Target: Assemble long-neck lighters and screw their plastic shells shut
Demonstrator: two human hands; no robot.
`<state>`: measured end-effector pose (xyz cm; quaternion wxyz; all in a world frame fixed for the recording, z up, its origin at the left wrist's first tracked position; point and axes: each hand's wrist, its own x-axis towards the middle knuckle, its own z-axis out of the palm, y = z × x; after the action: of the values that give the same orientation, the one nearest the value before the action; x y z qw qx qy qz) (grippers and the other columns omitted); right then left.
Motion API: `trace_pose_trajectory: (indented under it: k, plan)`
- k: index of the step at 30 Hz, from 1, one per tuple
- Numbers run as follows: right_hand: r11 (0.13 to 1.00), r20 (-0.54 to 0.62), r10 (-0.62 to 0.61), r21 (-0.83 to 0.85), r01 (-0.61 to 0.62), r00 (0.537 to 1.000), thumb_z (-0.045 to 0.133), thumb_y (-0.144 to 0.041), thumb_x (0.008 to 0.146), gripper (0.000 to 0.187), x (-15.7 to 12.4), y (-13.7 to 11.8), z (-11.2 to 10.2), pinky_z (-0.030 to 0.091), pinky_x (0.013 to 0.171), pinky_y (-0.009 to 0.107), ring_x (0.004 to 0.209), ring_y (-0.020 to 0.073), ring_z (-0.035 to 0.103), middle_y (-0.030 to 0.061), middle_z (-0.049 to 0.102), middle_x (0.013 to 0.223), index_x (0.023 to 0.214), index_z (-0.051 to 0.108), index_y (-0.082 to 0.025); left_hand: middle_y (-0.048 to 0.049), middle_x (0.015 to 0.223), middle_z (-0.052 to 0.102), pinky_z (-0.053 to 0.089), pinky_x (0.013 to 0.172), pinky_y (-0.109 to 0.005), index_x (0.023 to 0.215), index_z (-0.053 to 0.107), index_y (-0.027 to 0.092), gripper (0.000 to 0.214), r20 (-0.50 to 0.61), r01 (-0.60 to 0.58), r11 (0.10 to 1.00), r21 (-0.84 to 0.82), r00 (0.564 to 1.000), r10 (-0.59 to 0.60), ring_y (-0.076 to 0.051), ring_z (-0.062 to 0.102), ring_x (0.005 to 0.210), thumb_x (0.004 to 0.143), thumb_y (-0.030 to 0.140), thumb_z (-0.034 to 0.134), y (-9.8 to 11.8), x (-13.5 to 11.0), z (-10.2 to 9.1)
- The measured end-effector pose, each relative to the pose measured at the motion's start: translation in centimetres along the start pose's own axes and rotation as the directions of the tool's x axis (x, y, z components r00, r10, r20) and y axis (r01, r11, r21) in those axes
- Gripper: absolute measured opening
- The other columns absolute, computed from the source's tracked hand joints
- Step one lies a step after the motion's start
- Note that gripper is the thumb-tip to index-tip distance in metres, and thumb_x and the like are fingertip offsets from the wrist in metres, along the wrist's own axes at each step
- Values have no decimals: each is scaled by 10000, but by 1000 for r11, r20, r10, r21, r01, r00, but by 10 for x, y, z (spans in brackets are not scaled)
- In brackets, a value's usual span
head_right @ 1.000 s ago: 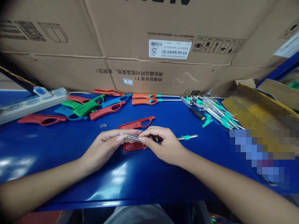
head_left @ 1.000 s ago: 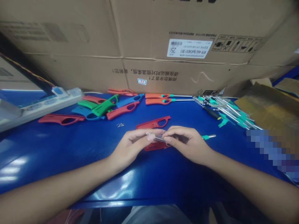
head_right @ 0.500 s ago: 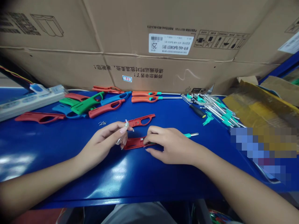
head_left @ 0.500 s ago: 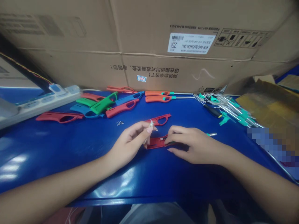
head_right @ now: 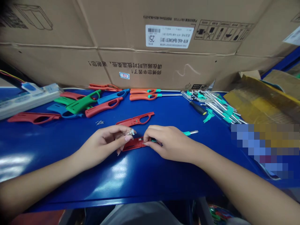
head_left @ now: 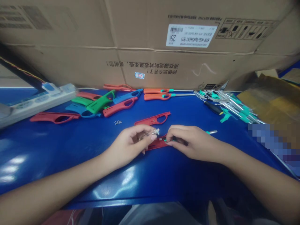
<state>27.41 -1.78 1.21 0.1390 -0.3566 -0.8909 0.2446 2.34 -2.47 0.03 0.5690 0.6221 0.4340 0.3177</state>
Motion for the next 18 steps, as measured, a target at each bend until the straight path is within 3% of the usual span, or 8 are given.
trace_pose_trajectory:
  k: [7, 11, 18]
  plan:
    - [988, -54, 74, 143, -66, 996, 603, -255, 991, 52, 1, -1, 7, 405, 649, 245, 680, 103, 552, -15, 672, 889, 972, 648, -236, -1, 853, 675, 511, 560, -198, 1258, 610, 184, 344, 38, -91, 996, -16, 995, 92, -83, 586, 595, 950, 323, 673, -3, 0, -1]
    - [968, -79, 137, 221, -117, 987, 629, -267, 973, 56, 3, -1, 11, 400, 622, 234, 654, 93, 540, -31, 649, 812, 953, 671, -237, 5, 886, 690, 513, 643, -197, 1261, 608, 216, 304, 26, -168, 981, 99, 986, 166, -96, 628, 699, 976, 317, 643, -4, -1, -4]
    - [895, -92, 226, 412, -170, 970, 662, -299, 945, 107, 7, -5, 14, 345, 512, 218, 554, 76, 451, -55, 558, 657, 892, 688, -210, -20, 1010, 765, 508, 632, -237, 1240, 674, 242, 304, 57, -122, 952, 282, 992, 111, -141, 672, 734, 980, 389, 614, -4, -3, -5]
